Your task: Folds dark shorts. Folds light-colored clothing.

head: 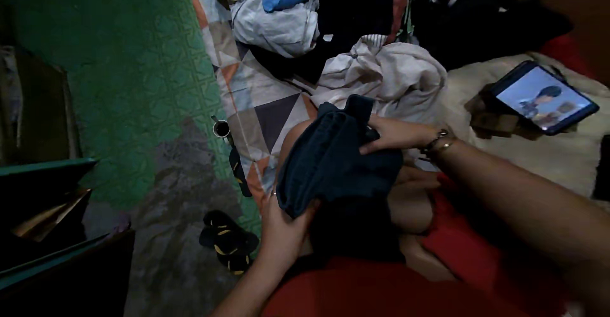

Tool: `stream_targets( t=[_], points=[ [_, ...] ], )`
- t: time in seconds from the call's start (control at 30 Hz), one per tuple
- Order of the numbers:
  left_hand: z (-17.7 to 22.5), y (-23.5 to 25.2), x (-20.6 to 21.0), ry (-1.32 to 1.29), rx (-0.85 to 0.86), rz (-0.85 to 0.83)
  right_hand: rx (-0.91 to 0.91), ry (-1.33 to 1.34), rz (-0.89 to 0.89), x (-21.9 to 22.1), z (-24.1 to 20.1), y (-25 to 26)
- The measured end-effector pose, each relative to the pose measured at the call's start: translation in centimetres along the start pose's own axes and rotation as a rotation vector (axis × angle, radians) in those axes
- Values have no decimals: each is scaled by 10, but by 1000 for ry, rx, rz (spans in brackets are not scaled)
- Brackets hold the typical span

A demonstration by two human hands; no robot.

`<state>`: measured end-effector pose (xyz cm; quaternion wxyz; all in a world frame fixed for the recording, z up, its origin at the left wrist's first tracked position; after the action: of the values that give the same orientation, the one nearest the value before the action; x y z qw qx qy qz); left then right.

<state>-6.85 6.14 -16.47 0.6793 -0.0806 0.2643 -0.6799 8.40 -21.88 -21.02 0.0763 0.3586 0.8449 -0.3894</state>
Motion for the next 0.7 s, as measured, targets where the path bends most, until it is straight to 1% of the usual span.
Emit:
stream_targets(
  t=[0.1,0.17,0.23,0.27,0.33,0.37,0.5,0.53,0.6,0.63,0.7],
  points=[
    [11,1,3,-51,60,-30,30,23,-39,3,-3,2],
    [20,3,3,-105,110,-43,60,87,-56,1,-13,-5],
    [30,8,-2,-171,132,-36,37,217,-45,0,-24,-17],
    [36,14,-9,-226,169,-27,2,348,-31,-2,-29,-23],
    [55,36,-33,-301,271,6,-108,617,-10,-8,-44,-27],
    [66,49,-51,-302,298,27,-177,689,-11,-14,-52,-23],
    [114,124,-115,-327,466,1,-415,824,16,-39,-113,16],
    [120,146,-126,-325,468,0,-429,859,15,-44,-127,33],
    [117,186,-139,-333,393,37,-329,922,37,-44,-140,71],
    [108,205,-142,-333,340,60,-252,935,43,-40,-136,94],
    [70,239,-139,-260,184,90,-111,886,44,-23,-106,139]
  ],
)
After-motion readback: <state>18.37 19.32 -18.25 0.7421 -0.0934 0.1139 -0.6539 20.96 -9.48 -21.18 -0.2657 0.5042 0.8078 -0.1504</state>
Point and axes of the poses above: each hand's wrist, its own y-axis towards the middle knuckle, its own x-axis out of the palm, z = x × y, the point moved 4 cm from there along y, towards the middle knuckle, and after that the axes turned 1 degree about y, right-handed, at the moved point
